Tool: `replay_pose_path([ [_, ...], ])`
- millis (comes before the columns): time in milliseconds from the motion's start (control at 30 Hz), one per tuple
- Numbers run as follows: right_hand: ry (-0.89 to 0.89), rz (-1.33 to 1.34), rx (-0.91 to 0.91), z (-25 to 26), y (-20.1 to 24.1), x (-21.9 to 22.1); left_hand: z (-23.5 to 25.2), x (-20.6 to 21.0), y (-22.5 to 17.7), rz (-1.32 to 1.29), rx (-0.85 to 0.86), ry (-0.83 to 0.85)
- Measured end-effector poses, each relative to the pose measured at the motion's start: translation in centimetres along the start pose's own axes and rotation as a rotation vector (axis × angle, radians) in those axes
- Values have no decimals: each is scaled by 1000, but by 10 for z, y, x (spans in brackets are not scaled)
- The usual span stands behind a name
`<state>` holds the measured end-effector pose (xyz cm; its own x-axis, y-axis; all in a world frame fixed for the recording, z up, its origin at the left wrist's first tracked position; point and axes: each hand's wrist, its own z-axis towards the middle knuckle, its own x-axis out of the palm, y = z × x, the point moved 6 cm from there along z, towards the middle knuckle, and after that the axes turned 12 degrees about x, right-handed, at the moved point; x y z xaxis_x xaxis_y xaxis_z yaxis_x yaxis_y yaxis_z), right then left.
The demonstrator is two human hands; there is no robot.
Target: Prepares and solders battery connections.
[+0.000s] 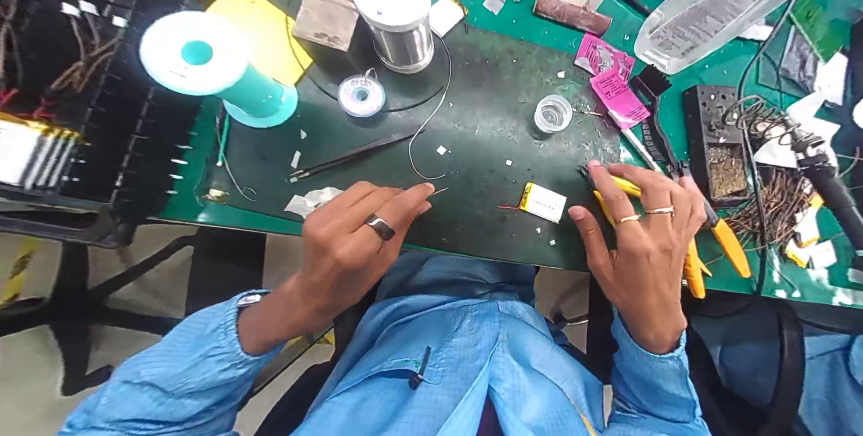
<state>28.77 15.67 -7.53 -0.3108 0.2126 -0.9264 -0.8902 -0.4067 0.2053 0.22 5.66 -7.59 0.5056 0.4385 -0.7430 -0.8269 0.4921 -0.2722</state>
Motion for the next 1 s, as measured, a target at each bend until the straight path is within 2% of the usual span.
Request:
replay_pose_path([
  [167, 124, 236, -120, 0, 25, 19, -2, 4, 11, -154, -78, -35],
  [400, 160, 288, -175, 11, 29, 27, 4, 12, 17, -425, -222, -8],
  [667, 143, 336, -178, 7, 23, 32, 3, 8, 27, -682, -336, -57],
  [1000, 136, 342, -182, 8, 20, 33, -1, 9, 29, -822, -264, -108],
])
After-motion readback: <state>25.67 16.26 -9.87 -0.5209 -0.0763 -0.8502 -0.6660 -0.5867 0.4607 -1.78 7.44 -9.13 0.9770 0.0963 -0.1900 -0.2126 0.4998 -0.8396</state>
